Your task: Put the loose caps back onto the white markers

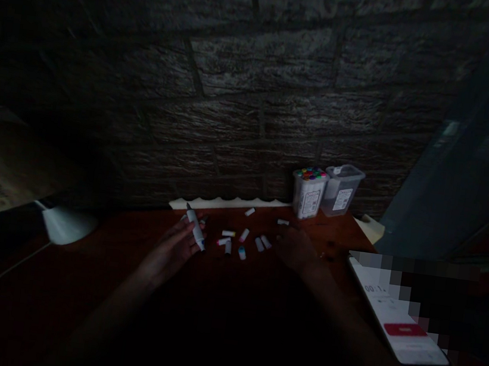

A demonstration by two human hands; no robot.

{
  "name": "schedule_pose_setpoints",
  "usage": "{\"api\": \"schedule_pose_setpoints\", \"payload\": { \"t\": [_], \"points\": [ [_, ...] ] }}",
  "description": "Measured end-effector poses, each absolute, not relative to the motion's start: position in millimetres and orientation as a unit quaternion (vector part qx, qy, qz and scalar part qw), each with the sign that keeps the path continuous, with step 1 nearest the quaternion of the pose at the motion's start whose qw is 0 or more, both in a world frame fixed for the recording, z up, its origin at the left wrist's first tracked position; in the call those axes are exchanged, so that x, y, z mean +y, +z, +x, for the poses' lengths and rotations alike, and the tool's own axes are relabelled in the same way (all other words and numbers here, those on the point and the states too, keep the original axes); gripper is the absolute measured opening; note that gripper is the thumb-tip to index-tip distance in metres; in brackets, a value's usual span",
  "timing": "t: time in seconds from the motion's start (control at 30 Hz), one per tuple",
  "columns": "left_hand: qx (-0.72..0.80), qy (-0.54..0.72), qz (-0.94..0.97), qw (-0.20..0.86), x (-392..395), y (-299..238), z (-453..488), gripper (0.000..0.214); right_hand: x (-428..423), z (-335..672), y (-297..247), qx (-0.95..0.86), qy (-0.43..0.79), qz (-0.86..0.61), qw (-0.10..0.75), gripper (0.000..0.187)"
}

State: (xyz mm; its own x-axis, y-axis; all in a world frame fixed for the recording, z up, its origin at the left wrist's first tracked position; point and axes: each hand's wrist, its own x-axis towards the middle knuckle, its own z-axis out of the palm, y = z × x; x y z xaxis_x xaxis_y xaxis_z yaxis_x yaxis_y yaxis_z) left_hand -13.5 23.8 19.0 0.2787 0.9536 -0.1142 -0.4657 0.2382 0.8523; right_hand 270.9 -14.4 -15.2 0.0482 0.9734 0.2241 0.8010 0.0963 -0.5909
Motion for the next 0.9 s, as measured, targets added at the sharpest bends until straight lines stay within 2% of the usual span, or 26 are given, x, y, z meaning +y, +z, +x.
{"api": "schedule_pose_setpoints", "payload": {
  "t": [0.13,0.2,0.27,0.33,0.5,0.6,0.9],
  "points": [
    [0.337,0.503,0.357,0.711,23,20,-13,0.025,-14,267,-12,-0.679,0.109,-0.677,0.262,0.016],
    [0.335,0.505,0.357,0.711,23,21,-13,0.024,-13,262,-9,-0.676,0.133,-0.650,0.322,0.017],
    [0.331,0.506,0.358,0.711,22,21,-14,0.024,-12,255,-8,-0.652,0.200,-0.602,0.416,0.024],
    [0.327,0.506,0.358,0.713,22,22,-15,0.024,-13,247,-8,-0.630,0.270,-0.553,0.475,0.031],
    [0.324,0.509,0.351,0.716,22,23,-16,0.025,-19,236,-6,-0.636,0.320,-0.490,0.502,0.022],
    [0.317,0.506,0.358,0.718,21,24,-16,0.025,-21,233,-5,-0.646,0.344,-0.465,0.498,0.022],
    [0.315,0.501,0.358,0.723,21,23,-16,0.027,-27,231,4,-0.740,0.203,-0.521,0.374,0.019]
  ]
}}
